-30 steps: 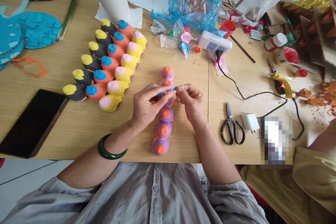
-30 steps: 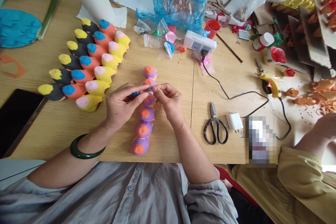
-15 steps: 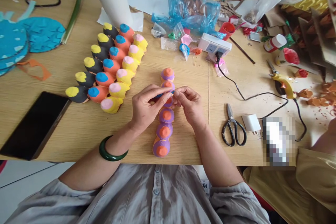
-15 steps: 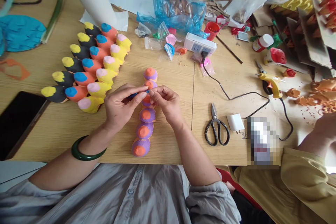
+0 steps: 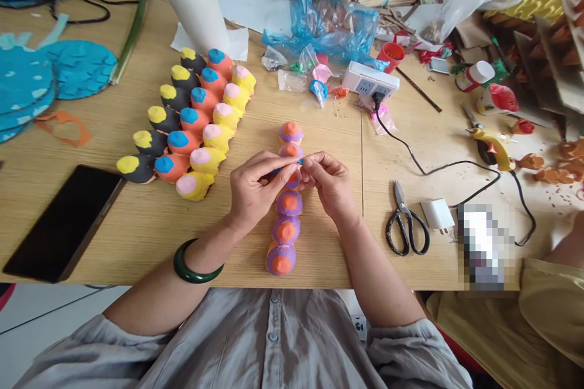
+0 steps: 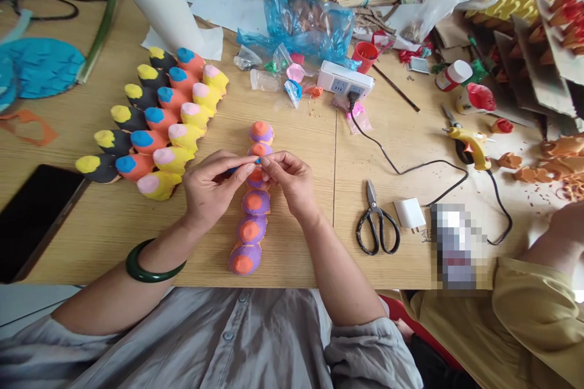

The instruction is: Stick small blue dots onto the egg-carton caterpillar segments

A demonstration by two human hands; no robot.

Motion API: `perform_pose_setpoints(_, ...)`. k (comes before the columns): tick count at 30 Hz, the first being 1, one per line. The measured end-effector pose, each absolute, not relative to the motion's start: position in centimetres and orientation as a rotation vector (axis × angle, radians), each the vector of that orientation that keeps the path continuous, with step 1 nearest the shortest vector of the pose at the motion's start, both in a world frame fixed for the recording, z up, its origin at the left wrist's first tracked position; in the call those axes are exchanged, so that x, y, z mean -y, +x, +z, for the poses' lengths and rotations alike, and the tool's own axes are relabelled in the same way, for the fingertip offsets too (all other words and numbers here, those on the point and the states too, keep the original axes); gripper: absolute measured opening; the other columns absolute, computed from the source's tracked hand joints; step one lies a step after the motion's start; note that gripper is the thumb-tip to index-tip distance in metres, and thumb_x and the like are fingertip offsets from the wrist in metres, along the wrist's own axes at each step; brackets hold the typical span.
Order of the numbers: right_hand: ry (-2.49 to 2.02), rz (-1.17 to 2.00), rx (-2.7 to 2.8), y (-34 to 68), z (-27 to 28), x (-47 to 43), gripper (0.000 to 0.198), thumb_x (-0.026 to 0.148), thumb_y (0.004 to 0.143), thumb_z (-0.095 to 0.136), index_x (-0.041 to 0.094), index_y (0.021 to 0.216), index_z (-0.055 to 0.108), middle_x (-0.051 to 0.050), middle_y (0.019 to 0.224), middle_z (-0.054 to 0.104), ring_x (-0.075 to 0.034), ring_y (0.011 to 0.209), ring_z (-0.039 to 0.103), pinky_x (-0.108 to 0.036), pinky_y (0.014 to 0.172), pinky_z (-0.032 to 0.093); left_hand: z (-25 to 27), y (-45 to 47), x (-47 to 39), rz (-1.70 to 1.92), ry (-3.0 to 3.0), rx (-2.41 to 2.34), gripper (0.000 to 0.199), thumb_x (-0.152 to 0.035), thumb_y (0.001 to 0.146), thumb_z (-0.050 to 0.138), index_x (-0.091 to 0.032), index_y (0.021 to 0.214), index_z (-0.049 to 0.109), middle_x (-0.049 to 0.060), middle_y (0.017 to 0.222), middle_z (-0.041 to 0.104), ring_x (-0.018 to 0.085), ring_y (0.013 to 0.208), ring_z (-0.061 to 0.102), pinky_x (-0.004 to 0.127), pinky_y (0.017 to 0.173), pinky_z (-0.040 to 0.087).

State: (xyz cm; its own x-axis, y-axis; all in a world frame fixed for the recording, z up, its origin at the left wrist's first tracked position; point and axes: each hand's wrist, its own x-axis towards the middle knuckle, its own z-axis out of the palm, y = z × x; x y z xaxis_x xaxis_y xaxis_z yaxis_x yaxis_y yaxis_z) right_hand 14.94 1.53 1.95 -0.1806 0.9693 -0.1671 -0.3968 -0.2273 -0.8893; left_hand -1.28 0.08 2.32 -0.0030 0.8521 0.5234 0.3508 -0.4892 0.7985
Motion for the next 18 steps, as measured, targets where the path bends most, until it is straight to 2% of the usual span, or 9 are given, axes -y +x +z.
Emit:
perform_pose_setpoints(8, -0.944, 1.643, 0.884, 14.77, 2.19, -1.46, 0.035, 0.050, 0.074, 0.094, 0.021, 0.078, 0.074, 0.005, 0.064, 0.068, -0.008, 0.056, 0.059, -0.023, 0.056, 0.051, 2.27, -1.29, -0.04, 1.482, 1.846, -1.232, 0.015, -0.020, 0.098, 0.073, -0.022, 0.108, 0.085, 0.002, 0.089, 0.080, 0.011, 0.075, 0.070, 0.020, 0.066, 0.053)
perform_pose_setpoints(14, -0.927, 1.677, 0.944, 14.65, 2.49, -1.21, 0.032, 0.051, 0.083, 0.086, 0.022, 0.084, 0.075, 0.004, 0.070, 0.070, -0.009, 0.059, 0.060, -0.025, 0.063, 0.054, 2.12, -1.16, -0.11, 1.521, 1.740, -1.274, 0.012, -0.020, 0.096, 0.076, -0.023, 0.102, 0.086, 0.001, 0.089, 0.080, 0.012, 0.080, 0.072, 0.023, 0.075, 0.056)
perform_pose_setpoints(18, -0.950, 1.673, 0.932, 14.64, 2.82, -1.12, 0.031, 0.052, 0.086, 0.083, 0.023, 0.095, 0.076, 0.004, 0.070, 0.070, -0.010, 0.058, 0.058, -0.026, 0.062, 0.053, 2.24, -1.13, -0.13, 1.526, 1.607, -1.268, 0.011, -0.023, 0.096, 0.076, -0.024, 0.099, 0.086, 0.000, 0.084, 0.079, 0.012, 0.074, 0.070, 0.023, 0.070, 0.054)
